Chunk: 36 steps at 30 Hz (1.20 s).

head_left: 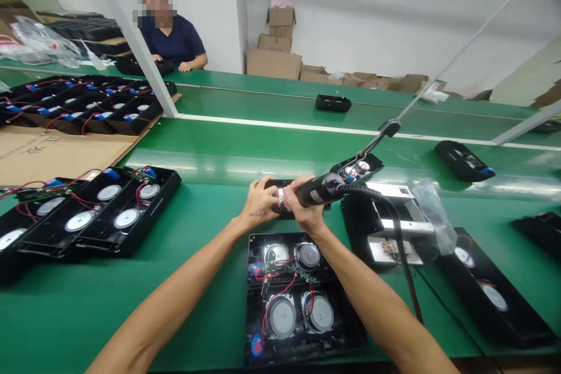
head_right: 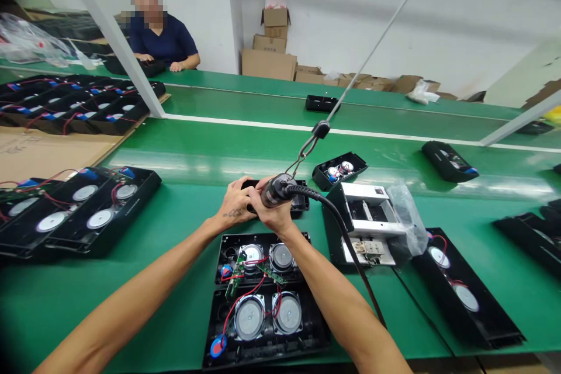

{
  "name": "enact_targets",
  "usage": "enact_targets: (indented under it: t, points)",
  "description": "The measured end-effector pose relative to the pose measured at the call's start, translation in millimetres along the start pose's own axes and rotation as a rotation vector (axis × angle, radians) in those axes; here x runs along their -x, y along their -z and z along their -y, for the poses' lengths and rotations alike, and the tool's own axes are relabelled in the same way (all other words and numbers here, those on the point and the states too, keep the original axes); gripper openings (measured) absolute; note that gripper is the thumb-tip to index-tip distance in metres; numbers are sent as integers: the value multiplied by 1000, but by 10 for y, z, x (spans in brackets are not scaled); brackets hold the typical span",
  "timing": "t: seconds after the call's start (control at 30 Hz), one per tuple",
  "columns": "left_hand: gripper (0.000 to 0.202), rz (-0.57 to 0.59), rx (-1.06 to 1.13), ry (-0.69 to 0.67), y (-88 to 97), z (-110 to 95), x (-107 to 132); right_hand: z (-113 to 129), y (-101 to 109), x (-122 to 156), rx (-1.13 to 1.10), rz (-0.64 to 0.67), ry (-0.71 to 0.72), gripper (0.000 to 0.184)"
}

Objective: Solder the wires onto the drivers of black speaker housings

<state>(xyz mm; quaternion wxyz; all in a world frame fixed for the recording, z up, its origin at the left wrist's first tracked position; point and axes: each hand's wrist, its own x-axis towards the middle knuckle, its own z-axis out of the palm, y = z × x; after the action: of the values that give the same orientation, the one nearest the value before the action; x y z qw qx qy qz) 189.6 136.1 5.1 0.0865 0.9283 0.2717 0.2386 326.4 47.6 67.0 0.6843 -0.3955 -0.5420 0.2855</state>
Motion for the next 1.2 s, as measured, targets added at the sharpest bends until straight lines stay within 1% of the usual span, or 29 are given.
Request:
enact_targets:
  t: [0.1,0.23,0.37,0.43,0.5,0.57,0.6,0.67,0.7,0.77,0.83,0.9,0.97,1.03,1.1,1.2]
  points:
    - [19,10,0,8,4,0,-11,-2,-21,5,42,-57,60,26]
    - [22,22,-5,15,6,0,-13,14,-47,-17,36,-50,75,25]
    - [19,17,-22,17,-5,8,-9,43,-101,-72,32,-34,69,25]
    - [17,10,-27,4,0,17,-9,109,-109,-92,26,-36,66,28]
    - [15,6,-26,-26,21,29,-14,260,-39,-81,7,-44,48,30]
    - [12,-1,-19,-66,54,45,-21,511,151,-17,-17,-113,46,29]
    - [12,-8,-12,-85,71,54,-25,666,295,41,-20,-183,61,27]
    - [12,-20,-11,-128,99,76,-29,995,655,204,11,-360,108,26]
    - [13,-23,-24,-151,108,86,-29,1147,857,301,60,-451,129,26]
    - [17,-22,-75,-187,113,99,-29,1373,1256,493,235,-603,152,27]
    - [29,-13,-131,-195,105,100,-35,1462,1586,643,404,-731,185,27]
    - [37,10,-169,-186,91,92,-50,1431,1801,733,457,-800,208,26]
    - [34,37,-197,-191,81,81,-72,1344,1897,779,406,-800,195,27]
    - [21,47,-206,-205,80,67,-98,1281,1910,807,346,-754,159,29]
    - [15,48,-182,-242,89,42,-127,1286,1877,832,318,-666,93,28]
    - [19,83,-88,-327,110,-24,-186,1402,1761,842,243,-506,-20,25]
